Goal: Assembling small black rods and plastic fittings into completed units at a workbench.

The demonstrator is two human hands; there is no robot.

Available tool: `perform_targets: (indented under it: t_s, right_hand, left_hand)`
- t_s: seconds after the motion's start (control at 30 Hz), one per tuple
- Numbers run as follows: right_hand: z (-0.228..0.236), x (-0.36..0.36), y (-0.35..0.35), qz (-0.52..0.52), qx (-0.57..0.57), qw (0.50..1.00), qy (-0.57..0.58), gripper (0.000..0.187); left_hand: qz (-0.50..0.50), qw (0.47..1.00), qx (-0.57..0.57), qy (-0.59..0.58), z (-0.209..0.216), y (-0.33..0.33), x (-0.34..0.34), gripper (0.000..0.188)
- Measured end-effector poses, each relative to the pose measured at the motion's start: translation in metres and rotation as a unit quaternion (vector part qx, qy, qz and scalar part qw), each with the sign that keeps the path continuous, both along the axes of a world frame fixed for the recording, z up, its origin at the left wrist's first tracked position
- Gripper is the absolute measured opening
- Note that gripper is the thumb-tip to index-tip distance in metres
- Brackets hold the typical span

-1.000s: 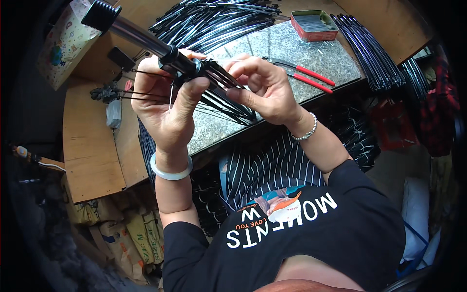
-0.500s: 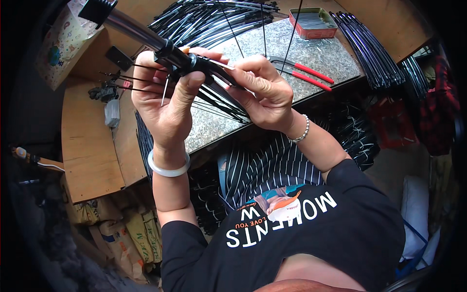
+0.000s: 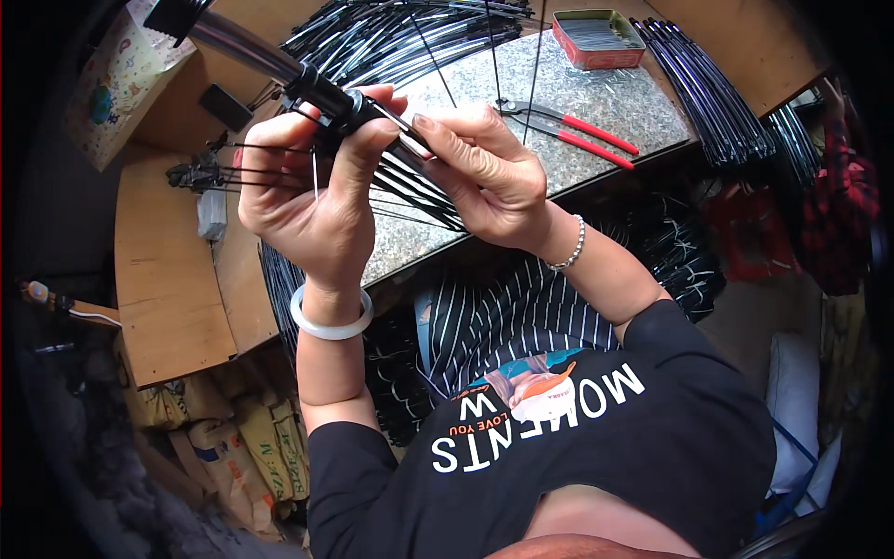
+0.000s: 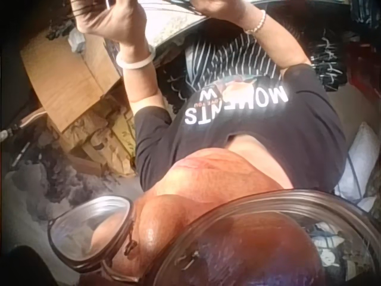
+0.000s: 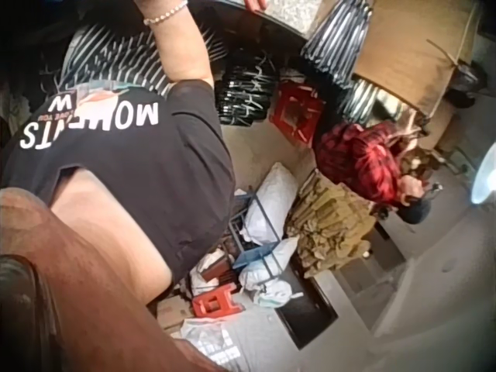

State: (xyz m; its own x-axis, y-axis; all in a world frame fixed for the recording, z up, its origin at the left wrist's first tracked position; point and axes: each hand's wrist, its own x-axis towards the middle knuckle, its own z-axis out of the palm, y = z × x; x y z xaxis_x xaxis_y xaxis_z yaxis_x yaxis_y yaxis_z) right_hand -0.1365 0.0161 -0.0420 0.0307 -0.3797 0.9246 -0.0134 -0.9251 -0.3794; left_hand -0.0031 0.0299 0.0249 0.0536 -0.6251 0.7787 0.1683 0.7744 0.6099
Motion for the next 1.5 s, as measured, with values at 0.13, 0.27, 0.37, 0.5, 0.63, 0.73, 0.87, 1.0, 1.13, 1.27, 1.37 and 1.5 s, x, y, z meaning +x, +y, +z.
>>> perform_targets:
  t_s: [0.13,0.27,0.37,0.5,0.63,0.73,0.87,1.0,1.13,1.27,1.37,1.5]
  right_hand:
    - [-0.001,-0.001,0.0,-0.024,-0.024,0.999,0.018,0.039]
    - [-0.002,0.001,0.0,-0.037,-0.041,0.998,0.017,0.041]
    - [-0.002,0.002,0.001,-0.063,-0.045,0.997,0.028,0.044]
    - [-0.001,0.01,0.005,-0.111,-0.03,0.993,0.033,0.048]
    - [-0.001,0.019,0.01,-0.132,0.0,0.991,0.013,0.051]
    - [-0.001,0.018,0.012,-0.126,0.013,0.992,0.024,0.052]
    - [-0.006,0.009,0.006,0.05,0.156,0.986,-0.035,0.047]
    - [-0.003,0.004,-0.005,0.349,0.262,0.891,-0.129,0.032]
    - [-0.004,0.0,-0.009,0.467,0.26,0.839,-0.097,0.036]
    - [-0.002,-0.001,-0.006,0.444,0.284,0.849,-0.038,0.037]
    - [-0.001,-0.003,-0.01,0.453,0.288,0.844,0.004,0.038]
    - [-0.002,-0.006,-0.011,0.462,0.289,0.839,0.021,0.04]
  left_hand:
    - [0.043,0.999,-0.024,-0.002,-0.001,0.0,-0.005,0.027]
    - [0.095,0.994,-0.038,-0.028,-0.001,0.003,-0.008,0.026]
    - [0.13,0.99,-0.043,-0.034,-0.002,0.002,-0.011,0.027]
    - [0.179,0.981,-0.044,-0.057,-0.001,-0.001,-0.015,0.028]
    - [0.207,0.975,-0.035,-0.07,0.0,-0.002,-0.017,0.031]
    - [0.197,0.978,-0.019,-0.067,0.001,0.001,-0.02,0.034]
    - [0.178,0.974,-0.139,-0.031,0.014,0.022,-0.043,0.033]
    - [0.287,0.93,-0.23,0.016,0.049,0.061,-0.007,0.046]
    - [0.131,0.976,-0.16,-0.06,0.023,0.024,0.024,0.059]
    - [0.016,0.996,-0.039,-0.082,0.002,0.008,0.02,0.069]
    - [-0.138,0.982,0.103,-0.078,0.003,0.003,0.033,0.049]
    - [-0.225,0.957,0.159,-0.094,0.015,0.002,0.039,0.041]
